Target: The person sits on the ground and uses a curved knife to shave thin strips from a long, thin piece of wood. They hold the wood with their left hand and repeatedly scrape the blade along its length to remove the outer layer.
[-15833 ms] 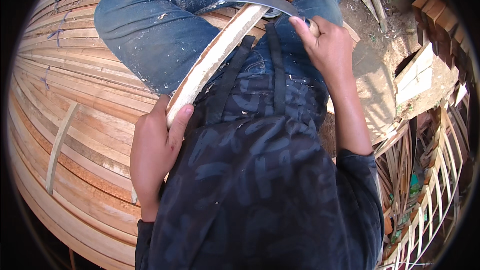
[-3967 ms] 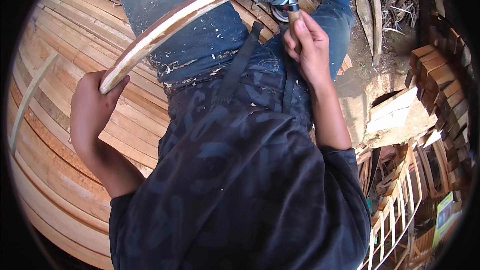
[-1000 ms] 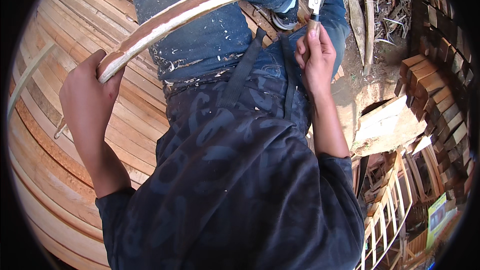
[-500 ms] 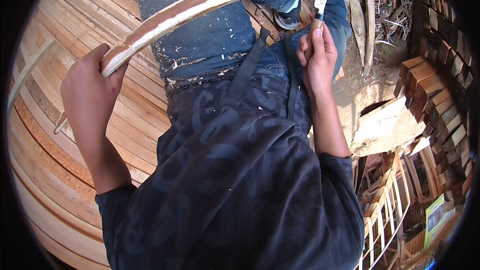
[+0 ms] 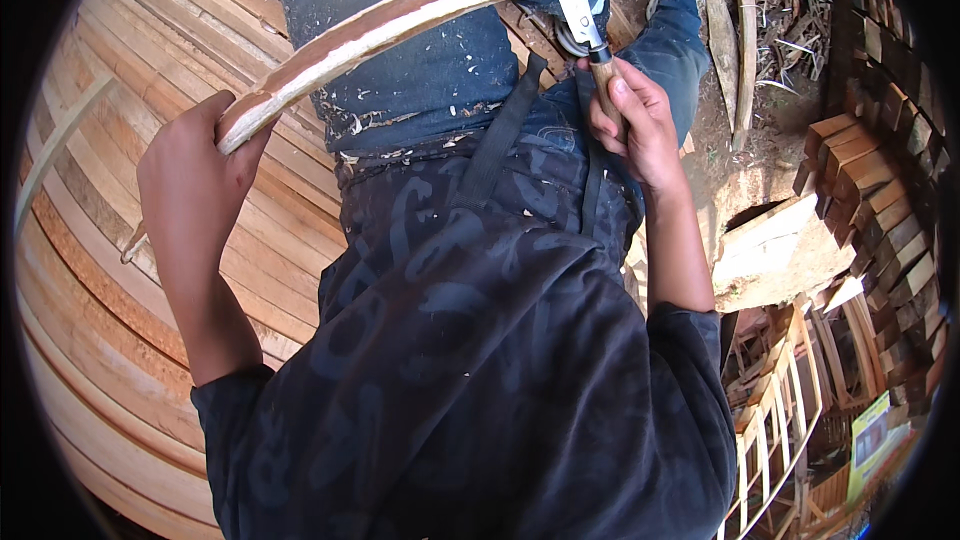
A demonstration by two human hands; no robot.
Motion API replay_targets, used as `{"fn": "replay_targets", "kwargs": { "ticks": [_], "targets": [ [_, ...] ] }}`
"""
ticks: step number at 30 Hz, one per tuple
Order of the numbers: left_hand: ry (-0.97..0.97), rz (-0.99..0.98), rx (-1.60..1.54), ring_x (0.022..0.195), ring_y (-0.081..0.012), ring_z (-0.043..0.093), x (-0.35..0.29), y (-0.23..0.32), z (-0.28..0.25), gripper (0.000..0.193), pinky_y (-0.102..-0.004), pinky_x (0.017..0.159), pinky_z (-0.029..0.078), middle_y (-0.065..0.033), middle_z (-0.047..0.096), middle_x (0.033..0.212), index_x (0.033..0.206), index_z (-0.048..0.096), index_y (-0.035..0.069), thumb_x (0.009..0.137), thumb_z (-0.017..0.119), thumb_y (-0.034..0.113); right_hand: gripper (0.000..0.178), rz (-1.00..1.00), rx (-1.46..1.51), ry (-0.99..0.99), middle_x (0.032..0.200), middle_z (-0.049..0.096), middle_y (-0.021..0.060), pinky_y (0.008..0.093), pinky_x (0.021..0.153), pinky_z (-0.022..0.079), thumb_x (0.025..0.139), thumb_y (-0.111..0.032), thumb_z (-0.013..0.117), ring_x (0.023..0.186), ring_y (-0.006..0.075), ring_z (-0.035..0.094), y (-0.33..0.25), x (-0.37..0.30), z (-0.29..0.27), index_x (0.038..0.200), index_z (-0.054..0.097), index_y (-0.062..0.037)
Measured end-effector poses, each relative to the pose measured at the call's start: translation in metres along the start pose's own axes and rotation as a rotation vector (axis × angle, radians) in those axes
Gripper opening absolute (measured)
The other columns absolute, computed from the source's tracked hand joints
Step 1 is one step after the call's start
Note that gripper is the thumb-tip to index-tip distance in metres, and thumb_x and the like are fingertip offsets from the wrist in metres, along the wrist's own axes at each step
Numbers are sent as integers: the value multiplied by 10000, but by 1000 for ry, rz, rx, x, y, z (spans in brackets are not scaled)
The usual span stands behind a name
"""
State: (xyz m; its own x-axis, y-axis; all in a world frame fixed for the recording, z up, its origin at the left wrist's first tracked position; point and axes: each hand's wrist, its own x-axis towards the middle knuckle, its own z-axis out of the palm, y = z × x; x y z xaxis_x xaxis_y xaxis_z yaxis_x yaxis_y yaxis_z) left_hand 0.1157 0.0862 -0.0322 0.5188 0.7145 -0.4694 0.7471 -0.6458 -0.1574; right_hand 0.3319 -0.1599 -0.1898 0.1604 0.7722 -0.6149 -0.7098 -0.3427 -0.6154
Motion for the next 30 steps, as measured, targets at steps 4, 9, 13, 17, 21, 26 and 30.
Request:
{"fn": "replay_targets", "kwargs": {
  "ticks": [4, 9, 13, 17, 21, 26, 30],
  "targets": [
    [26, -26, 29, 685, -396, 572, 1, 0, -3, 350, -408, 588, 445, -200, 571, 676, 855, 626, 20, 799, 674, 363, 401, 16, 564, -267, 574, 402, -26, 189, 397, 225, 977, -337, 474, 414, 30, 266, 10, 3, -9, 1195, 536, -5],
    [-30, -82, 75, 718, -367, 619, 6, 8, -15, 316, -405, 616, 477, -187, 623, 723, 932, 679, 57, 763, 697, 324, 371, -242, 8, 335, 583, 416, -23, 182, 394, 248, 991, -296, 461, 445, 26, 314, -5, 9, 8, 1214, 526, -7],
    [15, -72, 71, 725, -367, 616, 8, 3, -10, 309, -402, 623, 476, -186, 621, 730, 918, 675, 61, 765, 693, 330, 343, -112, -121, 60, 637, 462, -13, 178, 441, 297, 974, -234, 507, 498, 21, 360, 6, -4, 24, 1219, 536, 6],
    [33, -97, 53, 727, -371, 609, 9, 9, -15, 299, -402, 627, 474, -185, 617, 729, 900, 669, 61, 770, 693, 329, 316, -175, 186, 237, 620, 451, -21, 183, 422, 266, 974, -243, 508, 485, 22, 346, 0, 9, 14, 1177, 557, -7],
    [-33, -93, 65, 725, -375, 602, 9, 6, -12, 302, -403, 625, 471, -185, 609, 713, 898, 667, 59, 778, 688, 336, 311, -66, -115, 82, 632, 454, -18, 181, 427, 267, 970, -222, 516, 498, 26, 365, -2, 2, 19, 1189, 552, -4],
    [14, -83, 62, 710, -376, 602, 11, 5, -12, 316, -405, 618, 471, -186, 605, 703, 876, 669, 53, 773, 686, 351, 346, -101, -14, 79, 615, 454, -11, 178, 418, 258, 965, -258, 522, 488, 26, 355, 13, 5, 29, 1204, 552, -10],
    [-10, -93, 52, 693, -378, 601, 9, 3, -11, 328, -413, 607, 467, -185, 605, 689, 857, 672, 52, 772, 687, 368, 363, -27, 128, -15, 573, 418, -14, 181, 388, 218, 986, -303, 461, 436, 28, 292, 6, 8, 22, 1166, 552, -2]
  ]
}}
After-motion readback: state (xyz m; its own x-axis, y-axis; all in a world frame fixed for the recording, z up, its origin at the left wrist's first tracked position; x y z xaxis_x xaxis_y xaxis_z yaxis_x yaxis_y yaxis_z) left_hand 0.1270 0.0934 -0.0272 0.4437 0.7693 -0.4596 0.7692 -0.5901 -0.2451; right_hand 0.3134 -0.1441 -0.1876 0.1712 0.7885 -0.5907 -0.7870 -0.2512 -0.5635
